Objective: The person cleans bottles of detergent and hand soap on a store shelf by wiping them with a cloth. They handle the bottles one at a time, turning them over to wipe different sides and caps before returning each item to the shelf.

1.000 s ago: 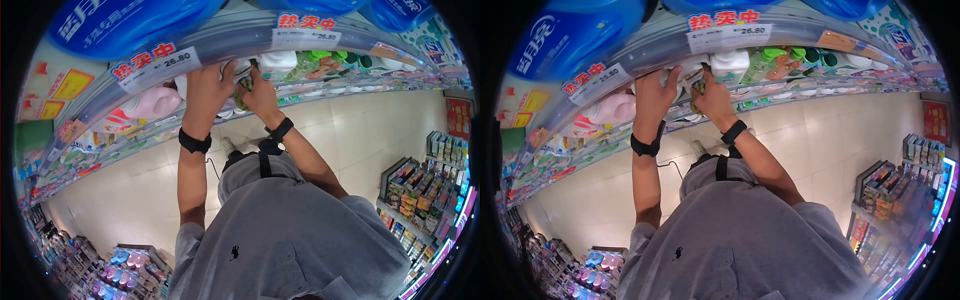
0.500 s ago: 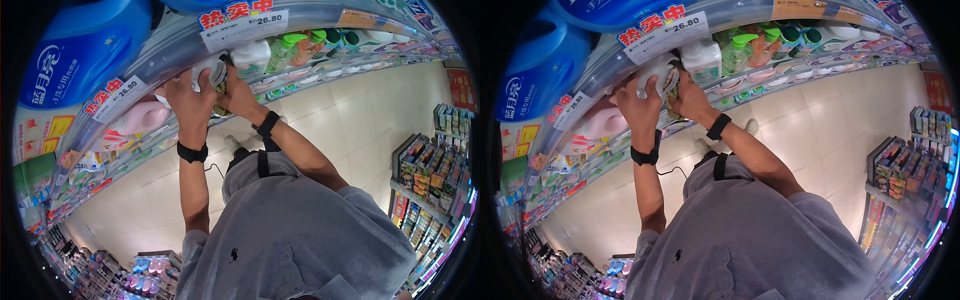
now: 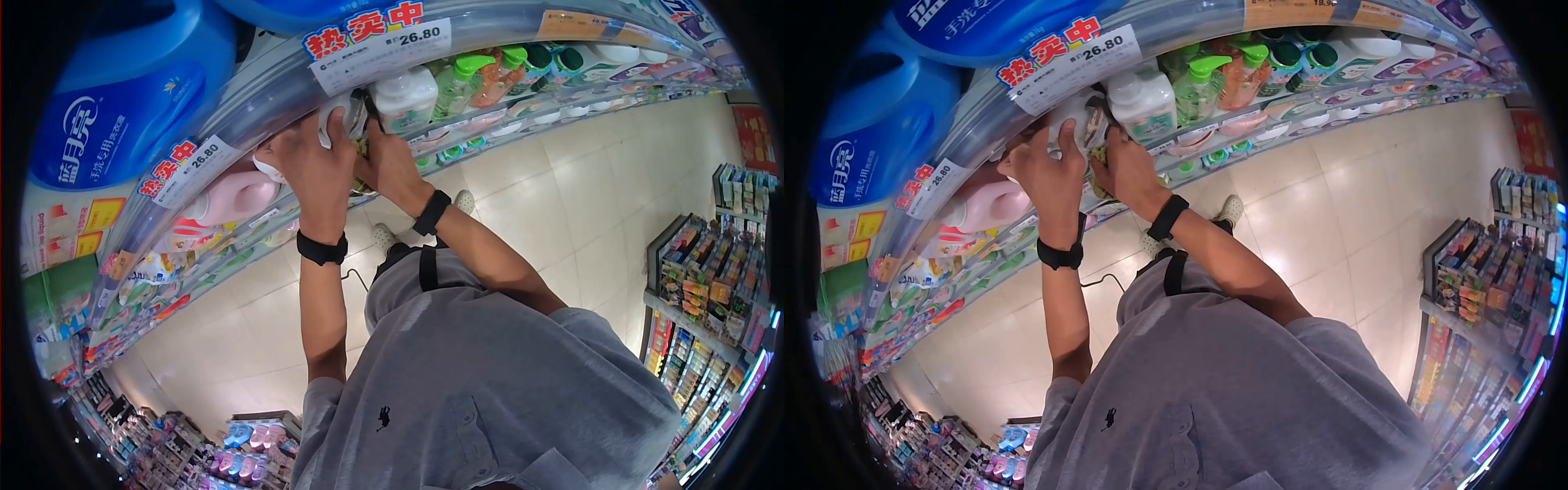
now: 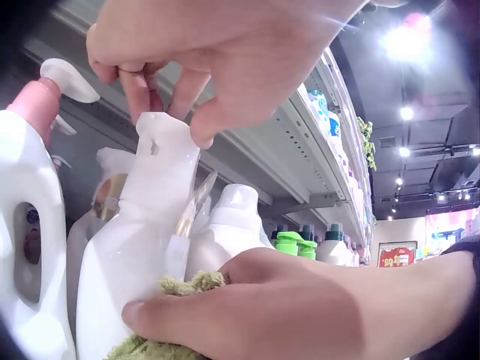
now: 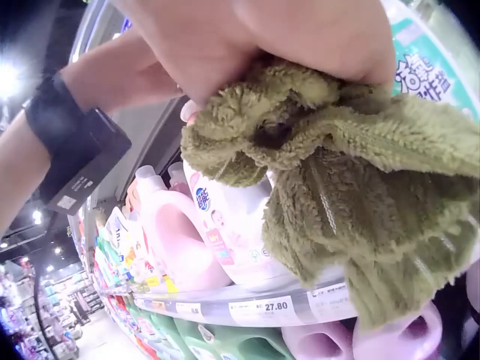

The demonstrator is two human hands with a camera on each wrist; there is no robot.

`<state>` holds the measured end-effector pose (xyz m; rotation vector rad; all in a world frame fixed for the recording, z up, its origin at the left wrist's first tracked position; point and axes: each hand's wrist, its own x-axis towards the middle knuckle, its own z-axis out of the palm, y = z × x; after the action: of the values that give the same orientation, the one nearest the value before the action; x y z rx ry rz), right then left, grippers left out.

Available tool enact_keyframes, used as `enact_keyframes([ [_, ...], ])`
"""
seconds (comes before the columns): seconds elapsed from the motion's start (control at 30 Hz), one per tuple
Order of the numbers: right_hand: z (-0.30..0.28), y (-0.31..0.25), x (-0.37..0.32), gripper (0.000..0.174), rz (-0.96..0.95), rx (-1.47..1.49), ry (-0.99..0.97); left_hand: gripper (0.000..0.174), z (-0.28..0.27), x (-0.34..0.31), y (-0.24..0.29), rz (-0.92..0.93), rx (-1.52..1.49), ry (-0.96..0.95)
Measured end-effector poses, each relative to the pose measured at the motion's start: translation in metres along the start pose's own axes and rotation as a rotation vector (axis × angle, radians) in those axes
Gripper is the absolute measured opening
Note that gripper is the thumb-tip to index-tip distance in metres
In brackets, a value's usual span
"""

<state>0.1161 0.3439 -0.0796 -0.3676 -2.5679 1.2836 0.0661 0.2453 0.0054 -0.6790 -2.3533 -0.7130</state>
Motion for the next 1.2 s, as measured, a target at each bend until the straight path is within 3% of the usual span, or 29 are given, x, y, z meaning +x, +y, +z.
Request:
enact_keyframes([
  [0.3, 0.005, 0.020, 0.001, 0.044, -0.142, 0.109, 0.088, 0.028, 0.011, -0.003, 0.000, -0.045, 0.009, -0.027],
  [0.4, -0.006, 0.015, -0.006, 0.045, -0.010, 0.080, -0.056, 0.030, 0.010, -0.006, -0.001, -0.022, 0.022, -0.021],
  [0.53, -0.020, 0.009, -0.018, 0.051, 0.032, 0.128, -0.091, 0.033, 0.006, -0.007, -0.004, 0.022, 0.001, -0.053],
  [0.63, -0.034, 0.027, -0.030, 0.044, 0.023, 0.150, -0.040, 0.032, -0.001, -0.010, 0.009, 0.020, -0.089, 0.094],
  [0.8, -0.077, 0.061, -0.043, 0.039, 0.141, 0.283, 0.167, 0.026, 0.009, -0.056, 0.034, -0.151, -0.503, -0.119],
  [0.9, -0.092, 0.073, -0.032, 0.042, 0.080, 0.186, 0.189, 0.052, 0.038, -0.074, 0.047, -0.331, -0.633, -0.315],
  [1.0, -0.103, 0.067, -0.024, 0.054, 0.047, 0.188, 0.067, 0.068, 0.062, -0.075, 0.050, -0.424, -0.759, -0.308],
  [1.1, -0.099, 0.067, -0.021, 0.062, 0.014, 0.218, 0.008, 0.076, 0.071, -0.066, 0.049, -0.493, -0.861, -0.354],
  [1.2, -0.097, 0.067, -0.022, 0.068, 0.010, 0.230, -0.008, 0.076, 0.074, -0.066, 0.051, -0.460, -0.759, -0.292],
])
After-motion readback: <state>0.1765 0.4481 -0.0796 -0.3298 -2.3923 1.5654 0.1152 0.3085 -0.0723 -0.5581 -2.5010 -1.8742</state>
